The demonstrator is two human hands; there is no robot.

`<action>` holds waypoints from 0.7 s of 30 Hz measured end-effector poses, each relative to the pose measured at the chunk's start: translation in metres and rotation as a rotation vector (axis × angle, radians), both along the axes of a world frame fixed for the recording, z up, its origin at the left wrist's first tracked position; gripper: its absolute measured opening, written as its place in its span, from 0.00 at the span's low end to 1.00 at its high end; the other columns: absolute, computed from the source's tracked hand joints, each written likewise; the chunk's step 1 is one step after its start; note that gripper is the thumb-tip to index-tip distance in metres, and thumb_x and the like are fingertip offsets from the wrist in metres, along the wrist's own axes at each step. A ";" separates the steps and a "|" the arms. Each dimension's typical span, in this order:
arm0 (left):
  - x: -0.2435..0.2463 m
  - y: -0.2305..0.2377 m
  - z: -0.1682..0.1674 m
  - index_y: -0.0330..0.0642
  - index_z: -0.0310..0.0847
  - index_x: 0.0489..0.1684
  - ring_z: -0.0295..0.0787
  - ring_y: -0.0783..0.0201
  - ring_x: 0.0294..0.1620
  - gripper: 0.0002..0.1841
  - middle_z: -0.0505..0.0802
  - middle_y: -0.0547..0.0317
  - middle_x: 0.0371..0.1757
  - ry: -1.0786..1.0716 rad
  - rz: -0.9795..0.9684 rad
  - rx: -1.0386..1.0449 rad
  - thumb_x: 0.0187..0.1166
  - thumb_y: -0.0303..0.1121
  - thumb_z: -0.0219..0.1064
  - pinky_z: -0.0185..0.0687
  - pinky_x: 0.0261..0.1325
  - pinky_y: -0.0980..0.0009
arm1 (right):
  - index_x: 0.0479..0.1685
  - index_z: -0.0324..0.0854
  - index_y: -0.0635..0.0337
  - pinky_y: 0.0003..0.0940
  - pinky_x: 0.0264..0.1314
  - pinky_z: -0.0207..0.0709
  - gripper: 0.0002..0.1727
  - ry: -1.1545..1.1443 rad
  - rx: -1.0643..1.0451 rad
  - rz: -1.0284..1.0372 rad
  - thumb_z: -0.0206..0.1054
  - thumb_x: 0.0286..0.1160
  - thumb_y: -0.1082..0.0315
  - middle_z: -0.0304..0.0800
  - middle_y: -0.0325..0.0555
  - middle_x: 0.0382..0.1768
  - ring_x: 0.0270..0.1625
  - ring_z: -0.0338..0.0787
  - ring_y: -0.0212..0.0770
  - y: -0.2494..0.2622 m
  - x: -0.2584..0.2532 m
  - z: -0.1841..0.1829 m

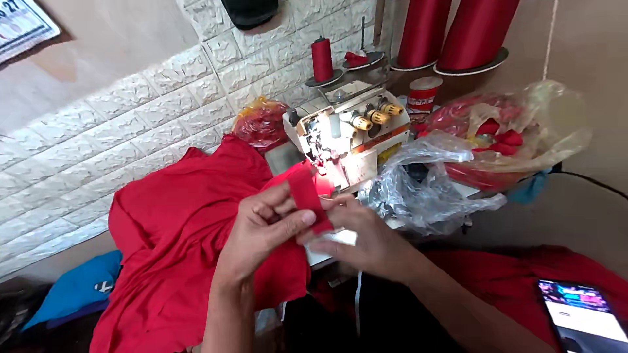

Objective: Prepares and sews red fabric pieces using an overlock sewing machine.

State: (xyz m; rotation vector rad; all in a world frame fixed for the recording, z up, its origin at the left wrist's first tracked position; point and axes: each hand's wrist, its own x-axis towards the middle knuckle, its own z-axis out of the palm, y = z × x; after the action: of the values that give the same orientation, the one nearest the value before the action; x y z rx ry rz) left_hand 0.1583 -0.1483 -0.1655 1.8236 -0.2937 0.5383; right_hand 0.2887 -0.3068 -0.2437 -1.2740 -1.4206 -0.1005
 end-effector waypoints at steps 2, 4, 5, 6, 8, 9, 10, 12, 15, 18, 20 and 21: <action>-0.004 0.002 -0.014 0.46 0.92 0.42 0.90 0.80 0.41 0.13 0.95 0.72 0.40 0.096 0.068 0.094 0.89 0.38 0.60 0.86 0.48 0.80 | 0.45 0.90 0.55 0.37 0.82 0.66 0.18 -0.013 0.000 0.082 0.64 0.86 0.50 0.98 0.32 0.44 0.52 0.91 0.21 -0.023 -0.024 -0.006; 0.002 -0.001 -0.035 0.40 0.90 0.38 0.93 0.77 0.35 0.20 0.96 0.68 0.35 0.275 0.192 -0.034 0.92 0.34 0.50 0.89 0.40 0.79 | 0.43 0.91 0.56 0.38 0.84 0.61 0.16 0.006 0.041 0.120 0.63 0.88 0.54 0.98 0.35 0.44 0.51 0.92 0.22 -0.034 -0.034 -0.018; 0.009 -0.006 -0.047 0.37 0.88 0.40 0.91 0.76 0.31 0.18 0.95 0.68 0.32 0.362 0.236 -0.107 0.91 0.32 0.50 0.87 0.36 0.79 | 0.42 0.91 0.56 0.39 0.85 0.60 0.16 0.018 0.050 0.123 0.63 0.88 0.55 0.99 0.36 0.45 0.54 0.92 0.23 -0.036 -0.036 -0.025; 0.016 -0.013 -0.058 0.36 0.86 0.42 0.89 0.77 0.28 0.14 0.93 0.68 0.29 0.418 0.251 -0.172 0.90 0.30 0.53 0.86 0.33 0.79 | 0.43 0.91 0.56 0.39 0.86 0.60 0.16 0.046 0.044 0.124 0.63 0.88 0.55 0.99 0.36 0.46 0.56 0.92 0.23 -0.038 -0.038 -0.031; 0.025 -0.025 -0.076 0.35 0.85 0.47 0.90 0.75 0.32 0.07 0.94 0.64 0.33 0.420 0.250 -0.222 0.85 0.27 0.61 0.88 0.39 0.77 | 0.50 0.90 0.56 0.41 0.85 0.65 0.15 0.173 -0.005 0.141 0.64 0.88 0.56 0.99 0.31 0.44 0.52 0.93 0.22 -0.040 -0.042 -0.040; 0.027 -0.027 -0.079 0.34 0.85 0.48 0.91 0.75 0.35 0.07 0.95 0.63 0.36 0.370 0.289 -0.142 0.84 0.28 0.64 0.88 0.43 0.76 | 0.56 0.88 0.56 0.42 0.85 0.67 0.16 0.234 -0.037 0.154 0.63 0.88 0.56 0.99 0.29 0.43 0.50 0.93 0.21 -0.040 -0.043 -0.043; 0.026 -0.024 -0.080 0.35 0.87 0.47 0.91 0.76 0.36 0.08 0.94 0.63 0.35 0.301 0.360 -0.010 0.84 0.29 0.64 0.88 0.45 0.75 | 0.59 0.88 0.56 0.43 0.84 0.68 0.16 0.267 -0.049 0.156 0.62 0.89 0.57 0.99 0.28 0.42 0.49 0.94 0.22 -0.040 -0.044 -0.045; 0.020 -0.008 -0.069 0.40 0.88 0.44 0.86 0.73 0.32 0.11 0.91 0.63 0.32 0.191 0.534 0.349 0.87 0.35 0.61 0.85 0.40 0.71 | 0.53 0.89 0.54 0.39 0.83 0.68 0.14 0.252 -0.022 0.150 0.60 0.90 0.58 0.99 0.28 0.42 0.50 0.94 0.22 -0.042 -0.041 -0.046; 0.003 0.034 -0.044 0.40 0.89 0.45 0.92 0.54 0.42 0.18 0.93 0.52 0.40 0.212 0.696 0.965 0.91 0.42 0.57 0.87 0.46 0.49 | 0.47 0.89 0.54 0.34 0.81 0.70 0.13 0.196 0.066 0.216 0.61 0.90 0.59 0.99 0.33 0.46 0.54 0.94 0.24 -0.044 -0.031 -0.036; -0.022 0.075 -0.036 0.39 0.92 0.38 0.92 0.44 0.45 0.25 0.94 0.46 0.37 0.382 0.667 1.360 0.85 0.54 0.62 0.80 0.50 0.39 | 0.51 0.88 0.52 0.33 0.74 0.79 0.12 0.224 0.136 0.296 0.60 0.90 0.61 0.98 0.35 0.50 0.57 0.94 0.30 -0.046 -0.018 -0.022; -0.040 0.089 -0.028 0.40 0.93 0.34 0.91 0.47 0.49 0.24 0.94 0.49 0.38 0.434 0.546 1.530 0.80 0.56 0.68 0.77 0.54 0.42 | 0.55 0.89 0.51 0.31 0.68 0.86 0.13 0.266 0.176 0.341 0.59 0.91 0.61 0.98 0.36 0.51 0.56 0.95 0.33 -0.044 -0.010 -0.012; -0.049 0.091 -0.022 0.41 0.92 0.29 0.90 0.48 0.49 0.22 0.93 0.51 0.37 0.414 0.465 1.582 0.76 0.54 0.72 0.76 0.54 0.44 | 0.56 0.90 0.51 0.31 0.64 0.89 0.14 0.284 0.199 0.359 0.58 0.91 0.61 0.98 0.36 0.50 0.55 0.96 0.34 -0.043 -0.006 -0.006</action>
State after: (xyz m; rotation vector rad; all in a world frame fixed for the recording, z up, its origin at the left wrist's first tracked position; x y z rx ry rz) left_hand 0.1094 -0.0571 -0.1872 3.5208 0.0769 0.1414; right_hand 0.2823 -0.3502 -0.2498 -0.8196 -1.3324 0.1727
